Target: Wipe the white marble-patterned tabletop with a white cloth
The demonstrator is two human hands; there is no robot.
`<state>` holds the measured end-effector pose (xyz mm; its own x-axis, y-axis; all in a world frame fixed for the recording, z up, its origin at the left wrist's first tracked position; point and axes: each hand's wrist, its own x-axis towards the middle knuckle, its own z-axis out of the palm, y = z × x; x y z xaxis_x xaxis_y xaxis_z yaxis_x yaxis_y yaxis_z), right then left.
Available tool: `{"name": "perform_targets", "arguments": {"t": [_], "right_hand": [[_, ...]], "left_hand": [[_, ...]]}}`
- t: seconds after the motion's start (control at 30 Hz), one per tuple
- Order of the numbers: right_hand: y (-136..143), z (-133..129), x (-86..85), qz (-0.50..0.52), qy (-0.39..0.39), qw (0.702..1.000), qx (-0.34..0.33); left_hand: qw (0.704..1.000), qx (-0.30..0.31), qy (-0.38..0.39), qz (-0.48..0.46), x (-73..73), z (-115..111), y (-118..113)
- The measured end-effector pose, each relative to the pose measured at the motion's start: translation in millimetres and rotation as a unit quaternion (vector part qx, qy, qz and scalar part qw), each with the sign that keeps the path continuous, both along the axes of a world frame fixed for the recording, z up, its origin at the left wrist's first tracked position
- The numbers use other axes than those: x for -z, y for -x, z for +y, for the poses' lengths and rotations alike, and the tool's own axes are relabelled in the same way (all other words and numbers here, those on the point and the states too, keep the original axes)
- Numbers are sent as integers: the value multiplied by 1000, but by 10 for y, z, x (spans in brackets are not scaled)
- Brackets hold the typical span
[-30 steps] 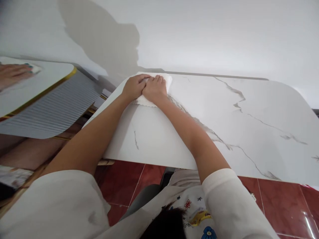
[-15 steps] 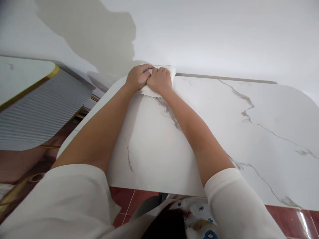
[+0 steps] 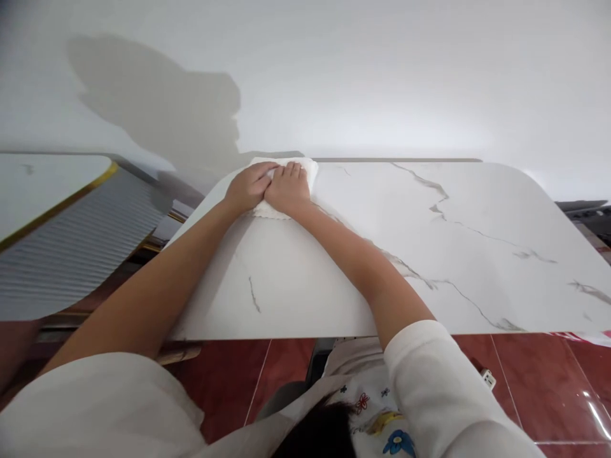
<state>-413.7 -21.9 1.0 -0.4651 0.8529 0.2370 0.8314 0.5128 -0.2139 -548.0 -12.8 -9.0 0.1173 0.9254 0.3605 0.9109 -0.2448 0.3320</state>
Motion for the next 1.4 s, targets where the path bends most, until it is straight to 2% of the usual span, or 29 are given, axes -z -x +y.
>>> {"name": "perform_targets", "arguments": {"t": [0.23,0.5,0.6,0.73,0.93,1.07,1.2,1.4], "right_hand": [[-65,-655,45,18,7,1000,-23],[-168,-1457,17,21,30,998,-55],[-208,-1681,-20,19,48,996,-74],[-313,-1836,-8,20,45,994,-94],[-624,-1892,52,13,11,995,-103],[-744,-1822,45,4,21,996,-90],[-729,-1598,31,-4,28,997,-76],[-685,-1035,50,-14,10,999,-49]], "left_hand": [[999,-36,13,25,3,-736,-89],[999,-34,1,31,71,-1606,-95],[999,-33,6,33,79,-1852,-104],[998,-45,-1,36,98,-2034,-198],[998,-43,-14,50,121,-2108,-524],[998,-38,-7,42,77,-2035,-684],[999,-40,7,29,37,-1781,-704],[999,-39,0,-1,42,-1190,-676]]}}
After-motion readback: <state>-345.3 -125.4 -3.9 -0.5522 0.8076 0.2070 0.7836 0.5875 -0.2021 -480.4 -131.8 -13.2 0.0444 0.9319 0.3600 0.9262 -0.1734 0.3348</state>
